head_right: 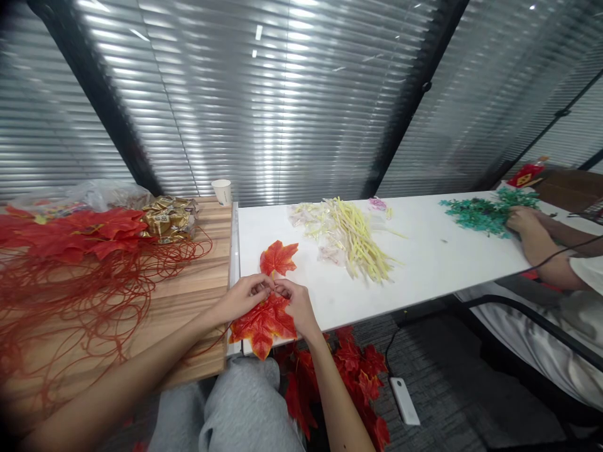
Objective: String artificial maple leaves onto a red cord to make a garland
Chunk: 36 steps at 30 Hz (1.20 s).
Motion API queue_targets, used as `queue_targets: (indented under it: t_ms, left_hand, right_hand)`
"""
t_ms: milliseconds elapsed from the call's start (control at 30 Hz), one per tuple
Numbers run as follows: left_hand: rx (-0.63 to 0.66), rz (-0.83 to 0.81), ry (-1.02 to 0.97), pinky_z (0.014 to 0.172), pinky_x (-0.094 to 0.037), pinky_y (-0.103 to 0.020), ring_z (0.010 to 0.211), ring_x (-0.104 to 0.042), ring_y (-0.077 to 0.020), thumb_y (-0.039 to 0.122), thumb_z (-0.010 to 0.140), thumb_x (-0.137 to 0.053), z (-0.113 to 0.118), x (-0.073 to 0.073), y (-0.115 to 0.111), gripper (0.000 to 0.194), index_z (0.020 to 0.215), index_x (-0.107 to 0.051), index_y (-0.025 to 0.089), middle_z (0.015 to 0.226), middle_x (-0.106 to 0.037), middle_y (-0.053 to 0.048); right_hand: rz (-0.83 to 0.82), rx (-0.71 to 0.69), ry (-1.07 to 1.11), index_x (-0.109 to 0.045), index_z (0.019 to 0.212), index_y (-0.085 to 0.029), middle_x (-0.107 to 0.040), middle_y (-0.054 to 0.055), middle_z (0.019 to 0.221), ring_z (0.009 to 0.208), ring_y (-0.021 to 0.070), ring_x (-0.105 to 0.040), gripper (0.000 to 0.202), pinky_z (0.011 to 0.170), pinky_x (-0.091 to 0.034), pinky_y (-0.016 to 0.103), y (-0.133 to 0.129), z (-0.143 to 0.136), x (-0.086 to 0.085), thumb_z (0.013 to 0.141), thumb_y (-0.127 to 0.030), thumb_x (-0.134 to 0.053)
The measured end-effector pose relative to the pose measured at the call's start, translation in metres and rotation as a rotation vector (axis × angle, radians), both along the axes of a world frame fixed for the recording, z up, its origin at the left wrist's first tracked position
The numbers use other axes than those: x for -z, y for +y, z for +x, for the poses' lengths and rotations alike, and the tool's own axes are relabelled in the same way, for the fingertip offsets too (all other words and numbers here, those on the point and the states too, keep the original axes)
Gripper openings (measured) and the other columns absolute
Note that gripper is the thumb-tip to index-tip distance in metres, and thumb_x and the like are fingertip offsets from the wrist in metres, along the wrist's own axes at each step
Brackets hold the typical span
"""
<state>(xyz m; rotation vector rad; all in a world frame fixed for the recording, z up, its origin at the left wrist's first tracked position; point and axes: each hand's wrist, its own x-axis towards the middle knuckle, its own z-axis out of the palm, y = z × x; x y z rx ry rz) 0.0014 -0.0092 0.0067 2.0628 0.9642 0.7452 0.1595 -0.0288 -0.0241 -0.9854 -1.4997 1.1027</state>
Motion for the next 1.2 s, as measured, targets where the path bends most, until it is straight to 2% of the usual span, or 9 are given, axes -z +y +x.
queue_targets:
  t_ms: [1200]
  left_hand:
    - [0.007,0.002,0.016,0.07,-0.041,-0.022,0.075,-0.053,-0.0133,0.008,0.074,-0.039,0.0005,-0.001,0.0002,0.022,0.083,-0.058,0.015,0.08,-0.059,-0.002]
  right_hand:
    - [0.015,0.012,-0.038,-0.064,0.088,-0.015,-0.06,0.0,0.07,0.062,0.0126,-0.053,0.026,0.059,-0.042,0.022,-0.0018,-0.0005,-0.004,0.063,-0.014,-0.057]
